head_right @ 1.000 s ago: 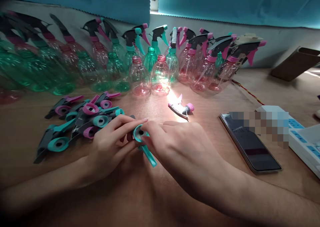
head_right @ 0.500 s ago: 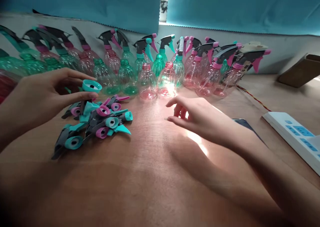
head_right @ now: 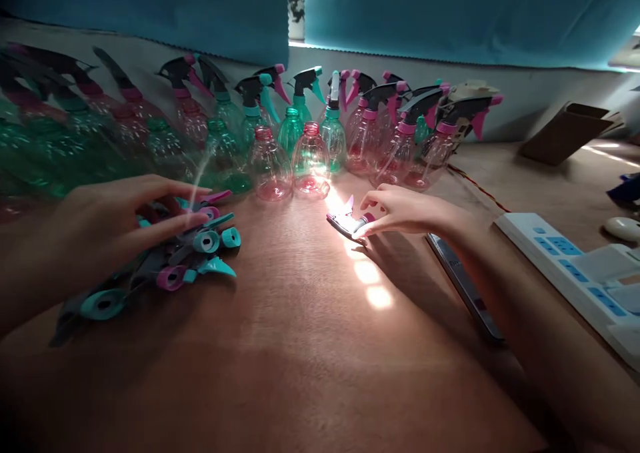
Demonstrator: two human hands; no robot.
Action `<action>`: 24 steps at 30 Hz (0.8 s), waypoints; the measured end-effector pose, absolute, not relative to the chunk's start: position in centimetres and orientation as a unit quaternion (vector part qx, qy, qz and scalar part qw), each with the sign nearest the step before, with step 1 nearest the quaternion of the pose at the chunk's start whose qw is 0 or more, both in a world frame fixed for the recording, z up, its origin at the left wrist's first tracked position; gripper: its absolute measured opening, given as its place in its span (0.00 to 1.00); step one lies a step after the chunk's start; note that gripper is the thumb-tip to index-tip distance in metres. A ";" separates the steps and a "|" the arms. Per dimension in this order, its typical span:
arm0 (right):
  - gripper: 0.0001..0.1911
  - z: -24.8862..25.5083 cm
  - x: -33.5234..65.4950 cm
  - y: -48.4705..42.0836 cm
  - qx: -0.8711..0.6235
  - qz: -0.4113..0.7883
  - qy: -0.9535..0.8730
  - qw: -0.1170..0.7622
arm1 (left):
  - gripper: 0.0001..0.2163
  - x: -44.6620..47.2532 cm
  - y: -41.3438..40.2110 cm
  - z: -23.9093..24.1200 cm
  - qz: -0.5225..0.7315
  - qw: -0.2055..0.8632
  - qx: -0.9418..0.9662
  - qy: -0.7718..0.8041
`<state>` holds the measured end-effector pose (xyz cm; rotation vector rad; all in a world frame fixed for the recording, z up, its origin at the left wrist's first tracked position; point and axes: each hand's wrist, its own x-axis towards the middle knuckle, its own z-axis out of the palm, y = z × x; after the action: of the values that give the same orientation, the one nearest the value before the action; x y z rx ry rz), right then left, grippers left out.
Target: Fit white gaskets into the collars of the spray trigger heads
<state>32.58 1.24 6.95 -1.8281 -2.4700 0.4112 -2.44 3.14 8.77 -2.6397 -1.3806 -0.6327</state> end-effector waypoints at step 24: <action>0.11 4.0 25.8 0.3 -0.551 0.194 -0.811 0.038 | 0.09 5.5 -0.5 0.4 -0.274 -0.233 -0.878 -0.315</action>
<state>25.85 0.31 3.98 -1.6904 -2.4863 0.5962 5.55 -0.46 0.35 -3.2631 -1.1685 -1.0181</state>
